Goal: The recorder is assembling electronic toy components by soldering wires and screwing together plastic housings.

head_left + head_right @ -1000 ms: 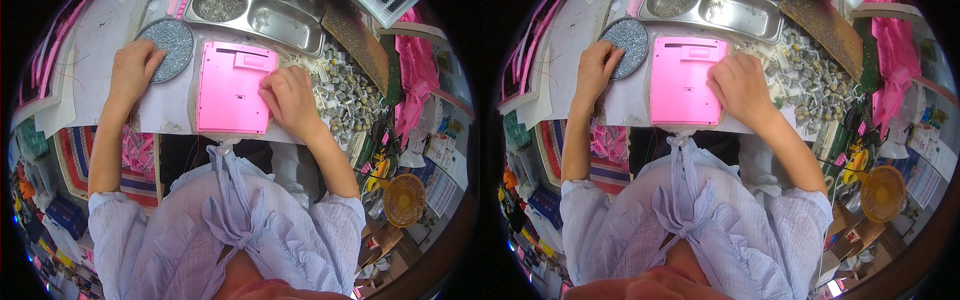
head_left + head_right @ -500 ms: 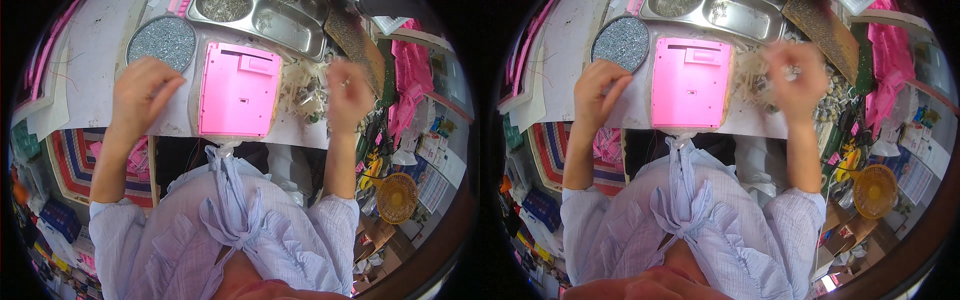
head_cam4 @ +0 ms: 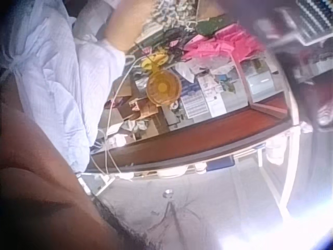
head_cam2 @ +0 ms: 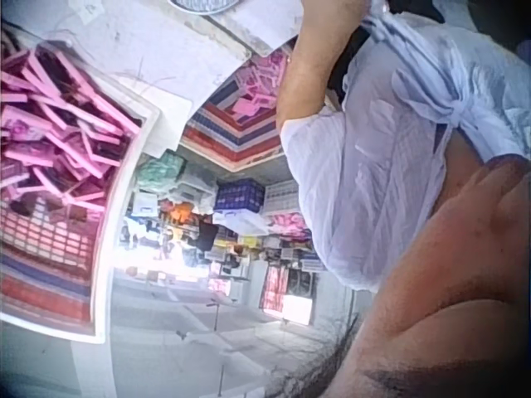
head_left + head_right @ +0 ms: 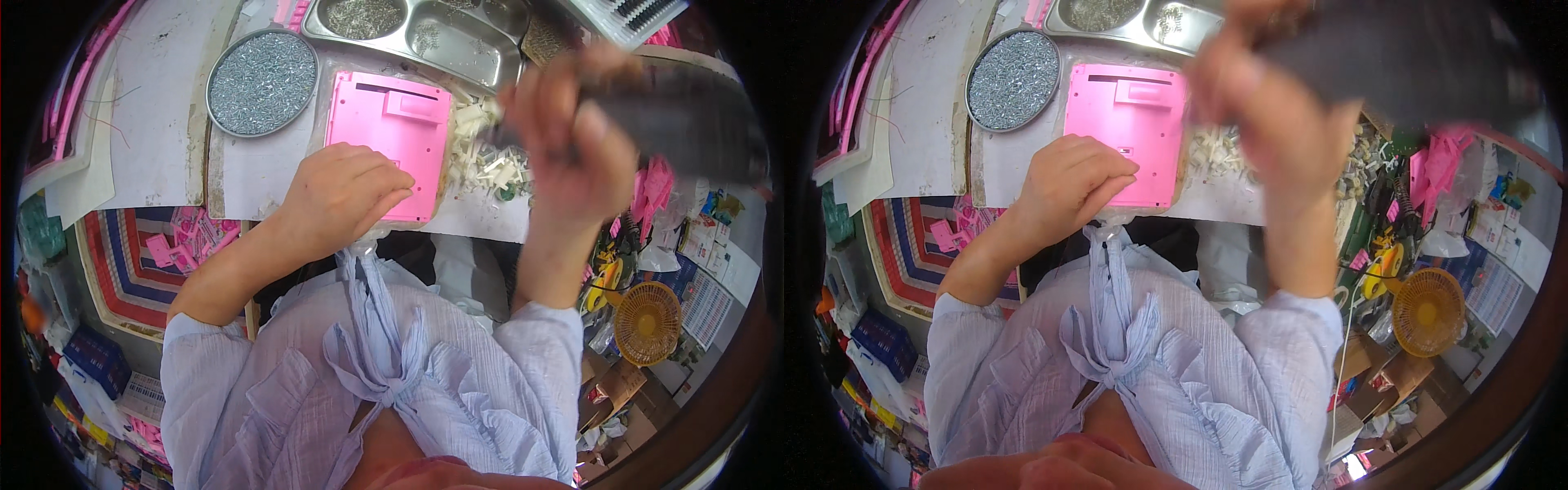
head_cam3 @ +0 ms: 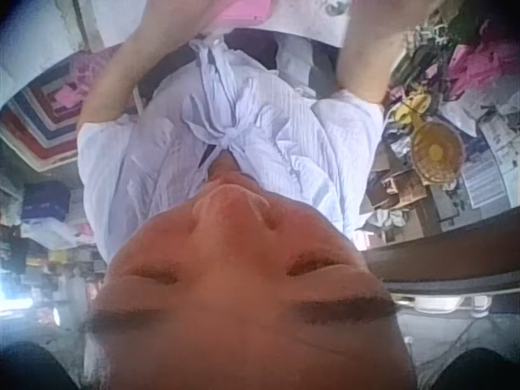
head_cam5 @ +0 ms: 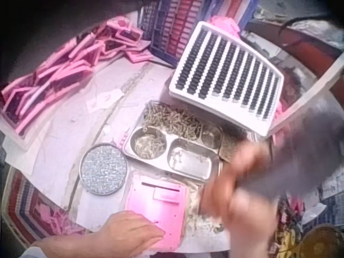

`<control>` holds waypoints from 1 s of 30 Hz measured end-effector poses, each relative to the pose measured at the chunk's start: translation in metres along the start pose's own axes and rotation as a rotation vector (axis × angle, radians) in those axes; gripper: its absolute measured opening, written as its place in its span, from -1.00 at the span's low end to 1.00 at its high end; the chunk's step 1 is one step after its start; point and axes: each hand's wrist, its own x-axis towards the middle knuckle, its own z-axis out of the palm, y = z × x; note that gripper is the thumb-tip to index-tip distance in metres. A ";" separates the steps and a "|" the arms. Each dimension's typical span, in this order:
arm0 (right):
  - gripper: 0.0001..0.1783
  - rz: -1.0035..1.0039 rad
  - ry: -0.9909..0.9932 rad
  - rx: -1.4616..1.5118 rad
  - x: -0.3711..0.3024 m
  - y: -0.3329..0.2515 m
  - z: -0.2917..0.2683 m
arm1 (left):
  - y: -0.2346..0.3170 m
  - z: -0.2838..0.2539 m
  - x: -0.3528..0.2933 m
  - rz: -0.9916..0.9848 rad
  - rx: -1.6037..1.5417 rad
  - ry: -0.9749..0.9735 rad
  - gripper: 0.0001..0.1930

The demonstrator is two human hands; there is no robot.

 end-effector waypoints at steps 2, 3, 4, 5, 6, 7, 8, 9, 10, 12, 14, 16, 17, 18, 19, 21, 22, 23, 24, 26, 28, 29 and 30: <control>-0.73 -0.065 0.019 0.078 -0.027 0.004 0.026 | -0.002 0.006 0.002 0.018 0.001 -0.009 -0.83; -0.73 -0.099 0.011 0.123 -0.035 0.006 0.033 | 0.000 0.007 0.000 0.017 0.018 -0.014 -0.83; -0.72 -0.113 -0.001 0.132 -0.041 0.007 0.036 | 0.001 0.007 -0.002 0.006 0.027 -0.016 -0.83; -0.72 -0.121 0.009 0.162 -0.044 0.006 0.038 | 0.002 0.006 0.000 0.011 0.024 -0.022 -0.83; -0.71 -0.128 0.017 0.195 -0.048 0.005 0.041 | 0.003 0.005 0.001 0.015 0.022 -0.028 -0.82; -0.69 -0.124 0.033 0.267 -0.049 0.005 0.044 | 0.003 0.006 0.002 0.018 0.021 -0.025 -0.82; -0.68 -0.118 0.033 0.298 -0.050 0.005 0.044 | 0.003 0.006 0.002 0.018 0.022 -0.017 -0.82; -0.67 -0.114 0.035 0.329 -0.051 0.005 0.044 | 0.004 0.007 0.003 0.019 0.024 -0.009 -0.82; -0.67 -0.109 0.026 0.320 -0.052 0.006 0.043 | 0.004 0.007 0.004 0.031 0.033 -0.011 -0.82; -0.67 -0.099 0.026 0.312 -0.053 0.009 0.043 | 0.003 0.006 0.005 0.049 0.054 -0.013 -0.82; -0.68 -0.088 0.052 0.287 -0.056 0.010 0.046 | 0.005 0.005 0.007 0.079 0.096 -0.032 -0.82; -0.69 -0.062 0.080 0.223 -0.058 0.009 0.047 | 0.006 0.004 0.005 0.069 0.050 -0.100 -0.83; -0.69 -0.058 0.088 0.188 -0.062 0.007 0.046 | 0.005 0.004 0.003 0.044 -0.021 -0.151 -0.84; -0.69 -0.055 0.096 0.155 -0.064 0.005 0.045 | 0.005 0.004 0.000 0.019 -0.092 -0.204 -0.84; -0.69 -0.067 0.098 0.135 -0.070 0.005 0.041 | 0.001 0.000 0.000 0.019 -0.044 -0.168 -0.85; -0.68 -0.077 0.098 0.113 -0.084 0.007 0.036 | -0.013 -0.008 0.003 0.017 0.052 -0.092 -0.86; -0.68 -0.082 0.099 0.101 -0.092 0.008 0.034 | -0.021 -0.008 0.006 0.051 0.068 -0.111 -0.86; -0.69 -0.079 0.095 0.113 -0.099 0.010 0.033 | -0.029 -0.008 0.008 0.082 0.081 -0.132 -0.86; -0.69 -0.065 0.111 0.091 -0.104 0.011 0.034 | -0.033 -0.007 0.009 0.113 0.094 -0.153 -0.86; -0.70 -0.029 0.141 0.052 -0.116 0.014 0.035 | -0.035 -0.006 0.010 0.110 0.091 -0.183 -0.84; -0.70 -0.036 0.131 0.026 -0.116 0.020 0.036 | -0.037 -0.006 0.009 0.086 0.113 -0.176 -0.83; -0.72 -0.048 0.134 0.031 -0.116 0.023 0.036 | -0.037 -0.006 0.009 0.088 0.105 -0.182 -0.83; -0.73 -0.060 0.137 0.036 -0.115 0.026 0.037 | -0.038 -0.006 0.010 0.089 0.098 -0.188 -0.83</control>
